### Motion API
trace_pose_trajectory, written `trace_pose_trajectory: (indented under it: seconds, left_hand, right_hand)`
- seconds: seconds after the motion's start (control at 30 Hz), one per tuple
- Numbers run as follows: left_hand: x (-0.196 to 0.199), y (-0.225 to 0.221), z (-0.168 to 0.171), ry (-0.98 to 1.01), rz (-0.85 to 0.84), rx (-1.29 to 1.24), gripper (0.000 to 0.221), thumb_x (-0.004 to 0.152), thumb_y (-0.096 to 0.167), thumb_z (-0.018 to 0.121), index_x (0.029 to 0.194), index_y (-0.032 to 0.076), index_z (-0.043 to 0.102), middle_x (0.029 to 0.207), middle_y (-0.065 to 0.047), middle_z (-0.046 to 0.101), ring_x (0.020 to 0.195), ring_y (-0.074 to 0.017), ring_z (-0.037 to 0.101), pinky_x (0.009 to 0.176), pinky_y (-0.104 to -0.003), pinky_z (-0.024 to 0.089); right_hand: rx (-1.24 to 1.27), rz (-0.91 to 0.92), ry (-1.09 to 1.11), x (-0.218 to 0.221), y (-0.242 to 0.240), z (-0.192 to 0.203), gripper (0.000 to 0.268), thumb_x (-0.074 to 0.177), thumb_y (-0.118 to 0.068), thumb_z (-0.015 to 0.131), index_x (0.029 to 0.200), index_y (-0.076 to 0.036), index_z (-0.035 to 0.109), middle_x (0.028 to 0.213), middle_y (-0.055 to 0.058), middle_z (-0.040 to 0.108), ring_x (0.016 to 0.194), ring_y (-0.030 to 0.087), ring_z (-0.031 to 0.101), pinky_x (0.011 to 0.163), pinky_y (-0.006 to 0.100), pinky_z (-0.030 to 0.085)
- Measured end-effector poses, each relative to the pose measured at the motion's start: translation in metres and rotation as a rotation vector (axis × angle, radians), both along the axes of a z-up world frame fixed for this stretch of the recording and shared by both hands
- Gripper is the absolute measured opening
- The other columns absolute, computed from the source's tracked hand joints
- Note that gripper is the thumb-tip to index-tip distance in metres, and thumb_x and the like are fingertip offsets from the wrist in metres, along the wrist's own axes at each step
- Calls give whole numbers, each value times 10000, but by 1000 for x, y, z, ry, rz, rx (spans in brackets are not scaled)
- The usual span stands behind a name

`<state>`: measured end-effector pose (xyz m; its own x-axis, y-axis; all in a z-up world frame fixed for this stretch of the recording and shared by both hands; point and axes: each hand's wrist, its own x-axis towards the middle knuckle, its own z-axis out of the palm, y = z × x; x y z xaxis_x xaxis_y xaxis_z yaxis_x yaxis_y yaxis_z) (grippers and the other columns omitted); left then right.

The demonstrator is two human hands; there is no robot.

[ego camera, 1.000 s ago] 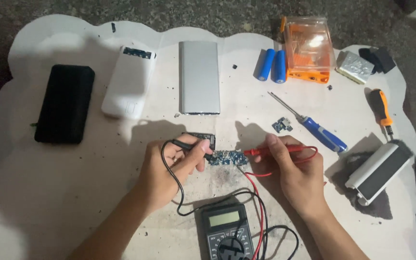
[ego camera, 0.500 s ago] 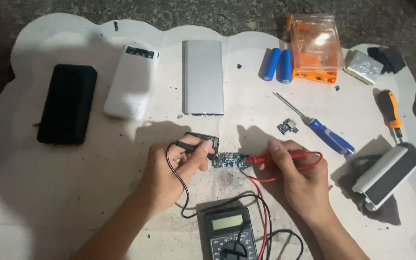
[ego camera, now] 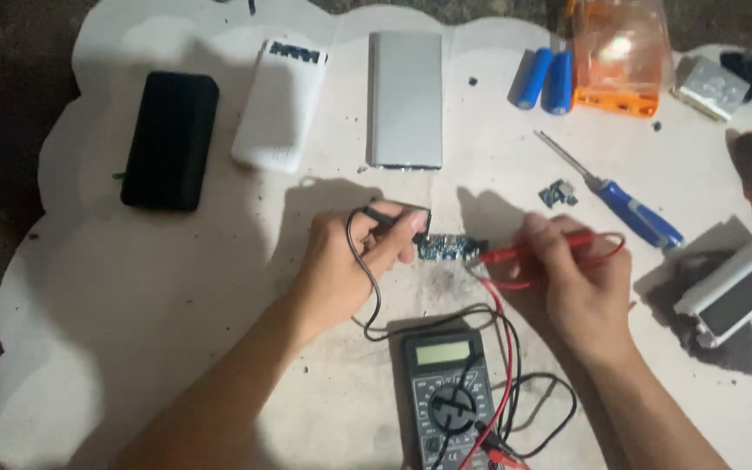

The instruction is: Testing a circuit board with a multimeter and prying a power bank casing with a screwdriver.

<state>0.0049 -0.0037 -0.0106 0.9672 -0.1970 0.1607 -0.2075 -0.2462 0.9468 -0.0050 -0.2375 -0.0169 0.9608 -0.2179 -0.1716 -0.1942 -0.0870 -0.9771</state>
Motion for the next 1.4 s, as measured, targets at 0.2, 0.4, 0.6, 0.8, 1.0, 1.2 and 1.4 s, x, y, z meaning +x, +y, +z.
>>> trace_pose_trajectory:
  seconds: [0.2, 0.4, 0.6, 0.8, 1.0, 1.2, 1.4]
  left_hand:
    - [-4, 0, 5, 66, -29, -86, 330, 1022, 294, 575, 796, 83, 688, 690, -7, 675, 565, -82, 546, 560, -244, 454]
    - [-6, -5, 7, 111, 53, -81, 320, 996, 338, 593, 851, 81, 716, 655, 12, 685, 553, -68, 512, 535, -230, 430]
    - [-10, -4, -1, 7, 36, -125, 349, 984, 379, 591, 845, 89, 727, 620, 25, 654, 544, -51, 522, 524, -231, 424]
    - [-1, -6, 0, 59, 42, -133, 350, 994, 348, 611, 753, 110, 701, 610, 41, 648, 536, -42, 538, 525, -228, 412]
    - [-2, -7, -3, 102, 36, -112, 293, 993, 290, 625, 801, 87, 714, 647, 8, 687, 572, -48, 578, 522, -215, 435]
    - [-4, -7, 1, 137, 54, -108, 232, 997, 249, 627, 940, 71, 766, 646, -48, 700, 545, -98, 530, 526, -223, 455]
    - [-4, -7, 5, 82, 30, -90, 267, 1017, 235, 597, 922, 41, 754, 650, -53, 692, 542, -100, 534, 514, -221, 451]
  right_hand:
    - [-105, 99, -201, -5, -3, 5, 344, 1141, -316, 517, 951, -73, 670, 776, 41, 678, 686, 94, 624, 654, 213, 504]
    - [-157, 173, -399, -20, 7, 28, 410, 1128, -395, 457, 1248, -61, 662, 840, 55, 658, 780, 120, 635, 668, 224, 457]
    - [-326, 315, -432, -17, 12, 22, 118, 1035, -64, 709, 1124, -26, 642, 1108, 82, 687, 999, 134, 646, 866, 235, 529]
    - [-590, 437, -462, -7, 5, 12, 441, 790, -180, 889, 1175, -91, 694, 1172, 108, 699, 1315, 252, 655, 1072, 315, 463]
    - [-605, 439, -512, -8, 4, 10, 362, 838, -172, 882, 1125, -85, 680, 1114, 94, 706, 1236, 260, 675, 1064, 352, 473]
    - [-558, 431, -463, -9, 6, 17, 342, 835, -175, 871, 1114, -111, 684, 1103, 43, 738, 1024, 166, 671, 933, 285, 504]
    - [-572, 431, -501, -9, 7, 18, 344, 846, -166, 868, 1122, -89, 678, 1114, 62, 740, 1057, 197, 670, 946, 317, 517]
